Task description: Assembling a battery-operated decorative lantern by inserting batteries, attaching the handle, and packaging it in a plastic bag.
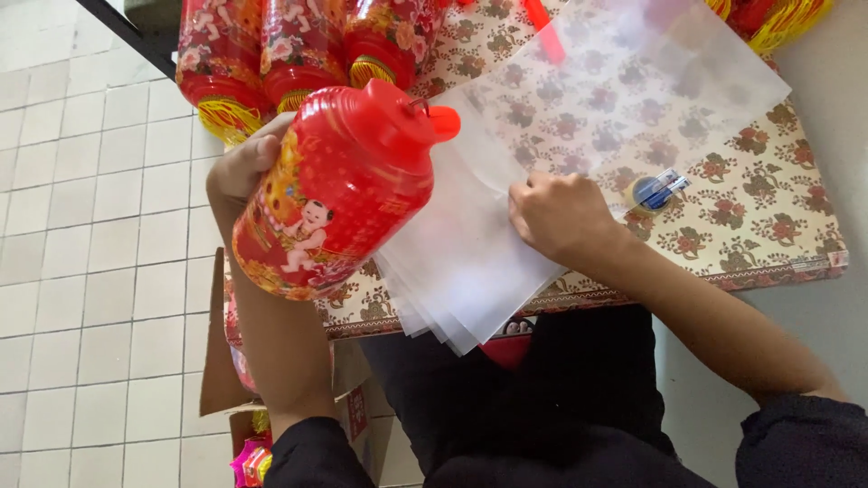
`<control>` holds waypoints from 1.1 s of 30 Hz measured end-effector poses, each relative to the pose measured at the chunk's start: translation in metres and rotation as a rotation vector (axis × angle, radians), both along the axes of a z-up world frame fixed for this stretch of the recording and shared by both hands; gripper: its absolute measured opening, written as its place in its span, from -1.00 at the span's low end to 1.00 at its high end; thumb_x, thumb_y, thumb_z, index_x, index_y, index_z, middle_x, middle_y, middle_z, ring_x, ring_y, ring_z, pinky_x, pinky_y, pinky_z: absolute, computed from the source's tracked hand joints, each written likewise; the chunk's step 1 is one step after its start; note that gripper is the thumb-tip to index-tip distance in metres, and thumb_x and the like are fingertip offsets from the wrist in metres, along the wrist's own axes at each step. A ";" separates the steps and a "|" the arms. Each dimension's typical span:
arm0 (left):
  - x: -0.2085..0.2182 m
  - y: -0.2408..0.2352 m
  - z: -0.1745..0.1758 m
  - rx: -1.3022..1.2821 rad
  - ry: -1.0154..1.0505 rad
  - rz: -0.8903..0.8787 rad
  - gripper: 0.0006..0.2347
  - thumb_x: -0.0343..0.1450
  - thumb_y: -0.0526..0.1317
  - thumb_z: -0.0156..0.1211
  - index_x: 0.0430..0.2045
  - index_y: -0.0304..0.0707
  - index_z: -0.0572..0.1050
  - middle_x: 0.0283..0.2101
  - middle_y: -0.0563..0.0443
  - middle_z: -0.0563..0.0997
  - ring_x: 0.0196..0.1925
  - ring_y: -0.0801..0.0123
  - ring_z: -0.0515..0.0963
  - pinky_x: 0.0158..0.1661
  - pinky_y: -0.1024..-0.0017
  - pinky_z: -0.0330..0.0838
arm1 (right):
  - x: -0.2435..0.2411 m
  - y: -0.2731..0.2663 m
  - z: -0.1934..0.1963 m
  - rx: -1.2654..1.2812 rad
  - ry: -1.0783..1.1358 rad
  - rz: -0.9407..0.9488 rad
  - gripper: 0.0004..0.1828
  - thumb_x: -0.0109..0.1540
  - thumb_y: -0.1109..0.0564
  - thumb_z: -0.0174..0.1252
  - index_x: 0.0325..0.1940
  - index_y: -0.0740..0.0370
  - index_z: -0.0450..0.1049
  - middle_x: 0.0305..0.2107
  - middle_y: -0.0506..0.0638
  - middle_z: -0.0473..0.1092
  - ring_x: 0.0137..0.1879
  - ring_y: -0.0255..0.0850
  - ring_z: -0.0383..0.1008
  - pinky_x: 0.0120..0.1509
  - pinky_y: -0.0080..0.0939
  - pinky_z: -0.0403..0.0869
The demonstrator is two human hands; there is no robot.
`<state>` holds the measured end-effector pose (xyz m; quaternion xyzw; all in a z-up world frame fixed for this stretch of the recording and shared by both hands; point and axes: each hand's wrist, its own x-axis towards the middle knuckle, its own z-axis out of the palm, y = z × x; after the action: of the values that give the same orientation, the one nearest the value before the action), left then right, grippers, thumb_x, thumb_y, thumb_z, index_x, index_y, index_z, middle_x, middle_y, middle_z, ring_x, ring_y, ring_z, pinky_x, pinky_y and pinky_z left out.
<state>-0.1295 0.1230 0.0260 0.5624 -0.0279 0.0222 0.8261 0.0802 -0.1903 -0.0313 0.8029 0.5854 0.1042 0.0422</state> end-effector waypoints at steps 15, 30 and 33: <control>0.013 -0.030 0.065 0.699 -0.091 -0.222 -0.07 0.09 0.33 0.35 0.23 -0.45 0.37 -0.01 -0.25 0.64 -0.05 0.24 0.59 -0.07 0.15 0.58 | 0.032 -0.001 0.031 0.343 0.680 -0.100 -0.76 0.33 -0.14 0.19 -0.26 -0.02 0.62 -0.60 0.01 0.51 -0.30 0.13 0.58 -0.05 0.11 0.51; 0.004 -0.011 0.047 0.649 -0.196 -0.064 -0.18 0.21 0.28 0.35 0.23 -0.38 0.38 0.09 -0.18 0.60 0.09 0.17 0.62 0.06 0.17 0.65 | 0.038 0.002 0.011 0.430 0.744 -0.018 -0.91 0.20 0.01 0.29 -0.26 -0.01 0.63 -0.65 -0.09 0.48 -0.39 -0.05 0.58 -0.11 -0.09 0.52; 0.001 -0.009 0.048 0.640 -0.215 -0.030 -0.21 0.24 0.27 0.35 0.23 -0.37 0.38 0.11 -0.17 0.60 0.12 0.16 0.63 0.09 0.18 0.67 | 0.042 0.001 0.012 0.477 0.787 -0.020 -0.91 0.24 0.02 0.28 -0.22 -0.02 0.65 -0.61 -0.06 0.50 -0.37 -0.10 0.59 -0.13 -0.16 0.49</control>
<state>-0.1281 0.1140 0.0739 0.7872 -0.1289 0.0596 0.6001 0.1221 -0.1895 -0.0198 0.7744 0.5086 -0.0773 -0.3682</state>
